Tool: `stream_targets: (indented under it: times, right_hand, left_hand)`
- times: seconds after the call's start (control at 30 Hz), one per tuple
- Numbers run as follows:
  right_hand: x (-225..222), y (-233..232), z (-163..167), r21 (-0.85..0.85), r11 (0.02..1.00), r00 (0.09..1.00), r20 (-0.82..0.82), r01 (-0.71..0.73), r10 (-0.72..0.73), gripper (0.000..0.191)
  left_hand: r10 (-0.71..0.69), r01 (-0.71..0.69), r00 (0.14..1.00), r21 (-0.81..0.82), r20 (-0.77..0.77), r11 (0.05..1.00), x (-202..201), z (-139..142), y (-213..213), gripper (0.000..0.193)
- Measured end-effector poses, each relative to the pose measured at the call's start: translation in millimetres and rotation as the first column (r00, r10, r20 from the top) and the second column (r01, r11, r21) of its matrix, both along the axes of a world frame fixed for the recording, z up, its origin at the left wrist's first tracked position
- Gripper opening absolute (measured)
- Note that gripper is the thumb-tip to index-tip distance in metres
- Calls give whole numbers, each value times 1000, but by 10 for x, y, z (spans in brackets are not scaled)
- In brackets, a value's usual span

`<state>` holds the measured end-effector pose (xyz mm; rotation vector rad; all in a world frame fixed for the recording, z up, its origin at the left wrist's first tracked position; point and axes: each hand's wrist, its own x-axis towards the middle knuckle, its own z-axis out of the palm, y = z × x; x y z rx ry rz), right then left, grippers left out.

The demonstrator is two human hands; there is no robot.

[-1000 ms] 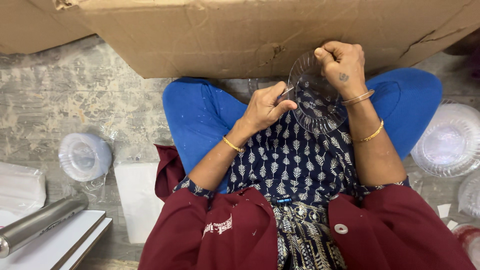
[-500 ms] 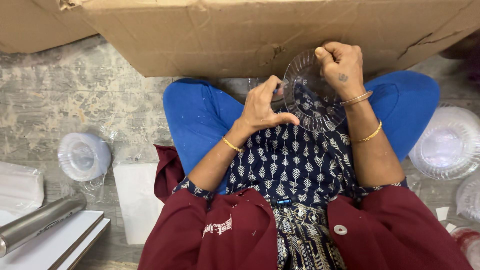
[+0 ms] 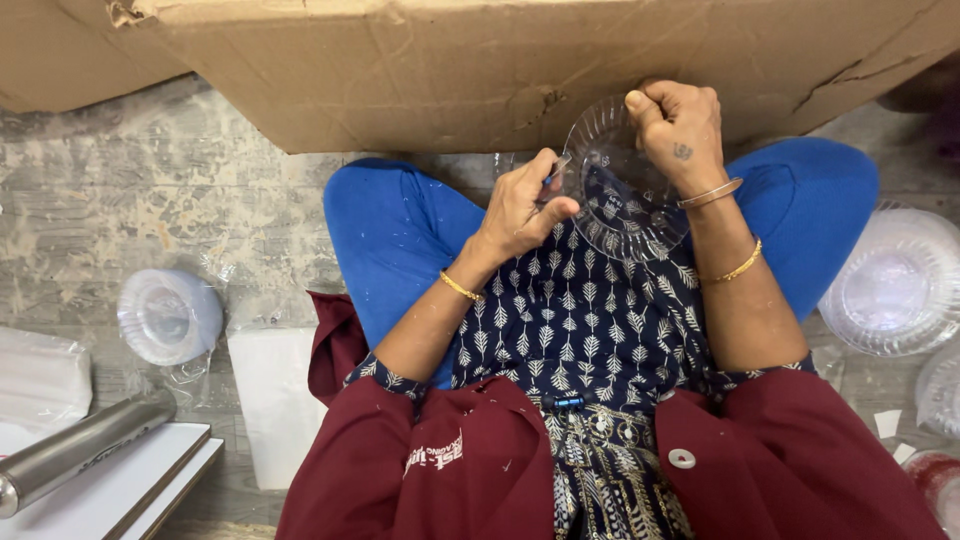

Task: The person sits on the floor and uses a small blade to trim the edges of clear plastic plates. They hold each plate with one hand and scrape the rim with the blade, then place the plate aside and pick up another.

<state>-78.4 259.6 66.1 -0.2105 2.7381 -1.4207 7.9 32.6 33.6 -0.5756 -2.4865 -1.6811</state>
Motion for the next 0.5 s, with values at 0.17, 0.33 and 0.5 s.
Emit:
stream_targets:
  times: [0.17, 0.33, 0.5]
  right_hand:
    - [-15, 25, -5, 5, 1000, 1000, -5, -2, 2, 29]
    - [-12, 41, -28, 36, 999, 1000, -21, 21, -21, 26]
    - [1, 22, -40, 84, 996, 999, -31, 13, -11, 25]
  left_hand:
    - [-31, 29, 998, 26, 63, 999, 0, 44, 25, 60]
    - [-23, 24, 999, -29, 35, 999, -4, 43, 56, 60]
    - [-31, 32, 999, -40, 26, 999, 21, 7, 16, 57]
